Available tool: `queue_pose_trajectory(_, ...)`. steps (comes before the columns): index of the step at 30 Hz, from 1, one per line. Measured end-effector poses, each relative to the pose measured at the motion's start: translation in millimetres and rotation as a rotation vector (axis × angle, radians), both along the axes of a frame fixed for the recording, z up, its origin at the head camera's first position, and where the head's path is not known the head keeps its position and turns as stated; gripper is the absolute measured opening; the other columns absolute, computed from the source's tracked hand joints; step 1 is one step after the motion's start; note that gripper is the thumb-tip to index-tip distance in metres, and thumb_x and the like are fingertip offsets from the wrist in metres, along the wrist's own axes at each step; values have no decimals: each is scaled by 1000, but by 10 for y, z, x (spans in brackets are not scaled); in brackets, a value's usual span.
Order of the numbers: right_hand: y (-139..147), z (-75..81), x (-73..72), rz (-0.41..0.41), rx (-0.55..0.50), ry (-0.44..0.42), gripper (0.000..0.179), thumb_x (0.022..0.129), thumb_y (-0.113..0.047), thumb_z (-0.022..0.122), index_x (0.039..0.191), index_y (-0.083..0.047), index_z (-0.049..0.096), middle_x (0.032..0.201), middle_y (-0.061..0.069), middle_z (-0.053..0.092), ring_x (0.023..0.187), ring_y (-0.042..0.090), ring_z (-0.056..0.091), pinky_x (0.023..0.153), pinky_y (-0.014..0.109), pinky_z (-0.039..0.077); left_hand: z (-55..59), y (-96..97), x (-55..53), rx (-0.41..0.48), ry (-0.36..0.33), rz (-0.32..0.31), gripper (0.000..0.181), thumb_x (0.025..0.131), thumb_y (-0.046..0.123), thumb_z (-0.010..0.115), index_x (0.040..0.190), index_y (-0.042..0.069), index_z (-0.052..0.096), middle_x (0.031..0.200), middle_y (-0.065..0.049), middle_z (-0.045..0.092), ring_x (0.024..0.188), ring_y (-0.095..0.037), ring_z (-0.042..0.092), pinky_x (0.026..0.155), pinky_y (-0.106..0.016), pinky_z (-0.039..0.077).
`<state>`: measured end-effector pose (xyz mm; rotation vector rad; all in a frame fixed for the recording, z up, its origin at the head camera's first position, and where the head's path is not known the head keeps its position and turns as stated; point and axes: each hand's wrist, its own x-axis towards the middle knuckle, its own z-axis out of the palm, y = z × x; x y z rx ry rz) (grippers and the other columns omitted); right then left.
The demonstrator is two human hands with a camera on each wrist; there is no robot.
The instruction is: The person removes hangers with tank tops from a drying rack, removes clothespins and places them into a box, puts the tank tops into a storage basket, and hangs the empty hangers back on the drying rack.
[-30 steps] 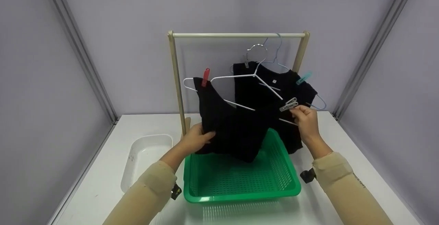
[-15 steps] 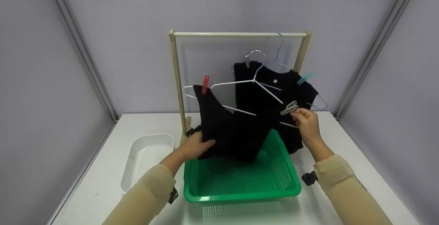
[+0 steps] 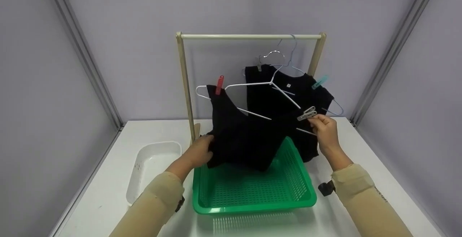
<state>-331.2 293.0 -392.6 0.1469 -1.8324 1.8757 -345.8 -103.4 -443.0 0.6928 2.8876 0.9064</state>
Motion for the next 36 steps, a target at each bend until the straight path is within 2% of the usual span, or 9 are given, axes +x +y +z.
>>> queue_pose_trajectory(4, 2, -19, -14, 3, 0, -12, 23, 91, 8, 59, 75, 22, 49, 58, -4, 51, 46, 5, 33, 45, 18, 28, -39, 24, -82, -22, 88, 72, 56, 97, 7, 59, 148, -5, 39, 152, -28, 37, 141, -42, 35, 116, -51, 31)
queue_pose_trajectory(9, 4, -32, -25, 0, 17, -24, 24, 92, 7, 59, 74, 20, 51, 58, -4, 51, 47, 6, 35, 45, 18, 29, -92, 63, -187, -21, 118, 120, 62, 99, 11, 62, 152, -1, 33, 156, -25, 32, 144, -39, 32, 117, -49, 29)
queue_pose_trajectory(13, -10, -57, -26, 6, 29, -26, 24, 92, 7, 58, 75, 23, 50, 58, -3, 51, 46, 5, 35, 45, 18, 30, -170, 89, -243, 2, 168, 112, 59, 96, 6, 63, 149, 1, 39, 149, -22, 44, 137, -37, 43, 114, -48, 34)
queue_pose_trajectory(17, -24, -83, -23, 12, 38, -24, 25, 92, 8, 57, 77, 25, 47, 57, -1, 50, 45, 3, 34, 45, 17, 29, -285, 105, -269, -41, 266, 117, 50, 92, 3, 66, 140, 4, 49, 134, -19, 58, 124, -36, 55, 107, -48, 43)
queue_pose_trajectory(22, -27, -88, -12, 23, 34, -21, 27, 92, 8, 57, 75, 24, 45, 57, -2, 50, 45, 3, 33, 45, 18, 29, -376, 99, -288, -72, 368, 154, 41, 92, 1, 66, 131, 2, 54, 116, -19, 64, 109, -36, 61, 94, -49, 51)
queue_pose_trajectory(26, -29, -86, 5, 26, 34, -25, 27, 93, 7, 57, 77, 25, 44, 57, -3, 50, 45, 3, 34, 45, 18, 29, -394, 82, -304, -45, 378, 178, 32, 94, -2, 60, 126, 0, 59, 109, -18, 63, 104, -35, 62, 91, -47, 52)
queue_pose_trajectory(30, -28, -87, 15, 28, 39, -38, 27, 93, 7, 57, 80, 26, 44, 58, -3, 50, 46, 3, 34, 46, 18, 29, -396, 52, -326, -17, 383, 204, 20, 94, -4, 58, 111, 0, 68, 98, -14, 62, 93, -31, 63, 85, -45, 54)
queue_pose_trajectory(33, -18, -87, 14, 25, 31, -46, 26, 93, 7, 57, 81, 27, 45, 58, -4, 51, 46, 3, 33, 46, 18, 29, -387, 30, -352, -7, 380, 224, 17, 94, -4, 59, 103, 2, 72, 93, -12, 61, 86, -30, 63, 80, -44, 54)
queue_pose_trajectory(36, -8, -90, 15, 18, 19, -50, 26, 93, 7, 57, 82, 27, 45, 58, -4, 51, 45, 4, 33, 45, 18, 28, -383, 8, -376, 15, 367, 242, 19, 95, -2, 58, 101, 4, 75, 92, -11, 61, 84, -29, 64, 78, -43, 55)
